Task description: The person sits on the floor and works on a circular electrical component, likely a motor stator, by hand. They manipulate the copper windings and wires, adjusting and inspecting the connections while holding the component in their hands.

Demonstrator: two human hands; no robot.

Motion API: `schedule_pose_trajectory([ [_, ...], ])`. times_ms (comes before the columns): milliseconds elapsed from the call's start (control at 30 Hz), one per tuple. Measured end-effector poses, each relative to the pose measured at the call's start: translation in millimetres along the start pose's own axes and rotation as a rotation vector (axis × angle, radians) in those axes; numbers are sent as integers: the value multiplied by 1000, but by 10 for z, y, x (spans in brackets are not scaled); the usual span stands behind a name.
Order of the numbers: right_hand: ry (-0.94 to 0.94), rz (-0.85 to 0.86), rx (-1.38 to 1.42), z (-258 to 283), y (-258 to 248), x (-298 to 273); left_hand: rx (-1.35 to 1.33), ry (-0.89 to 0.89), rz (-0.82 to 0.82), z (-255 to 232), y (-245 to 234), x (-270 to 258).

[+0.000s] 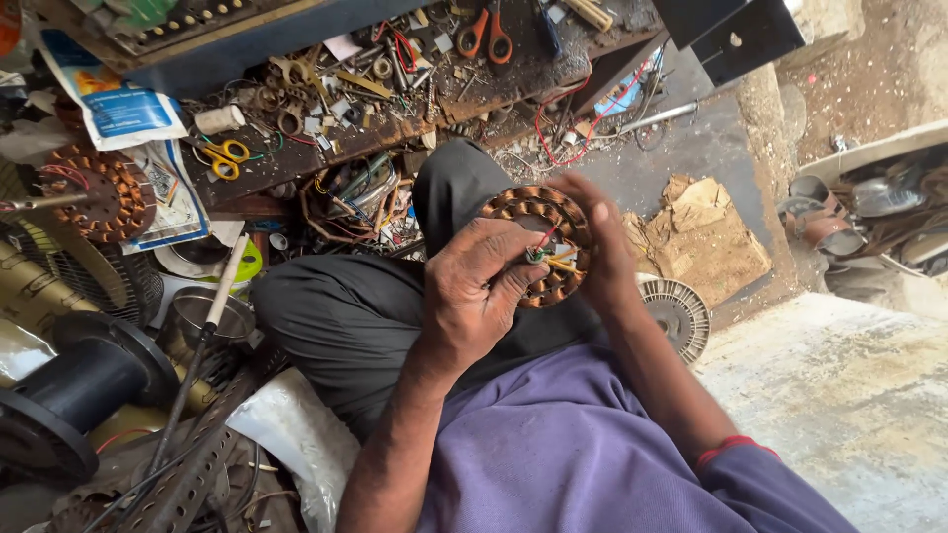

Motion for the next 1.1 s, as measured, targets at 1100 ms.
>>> schedule_pose_trajectory([
  [1100,174,125,71,144,83,61,-23,-148,75,369,-75,50],
])
Point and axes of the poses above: each hand's wrist, its own x-axis towards the middle knuckle, its own y-axis out of the palm, z = x × y, the point moved 3 cm from there along x, towards the middle knuckle, and after that the axes turned 8 degrees about y, right-handed, at the moved point
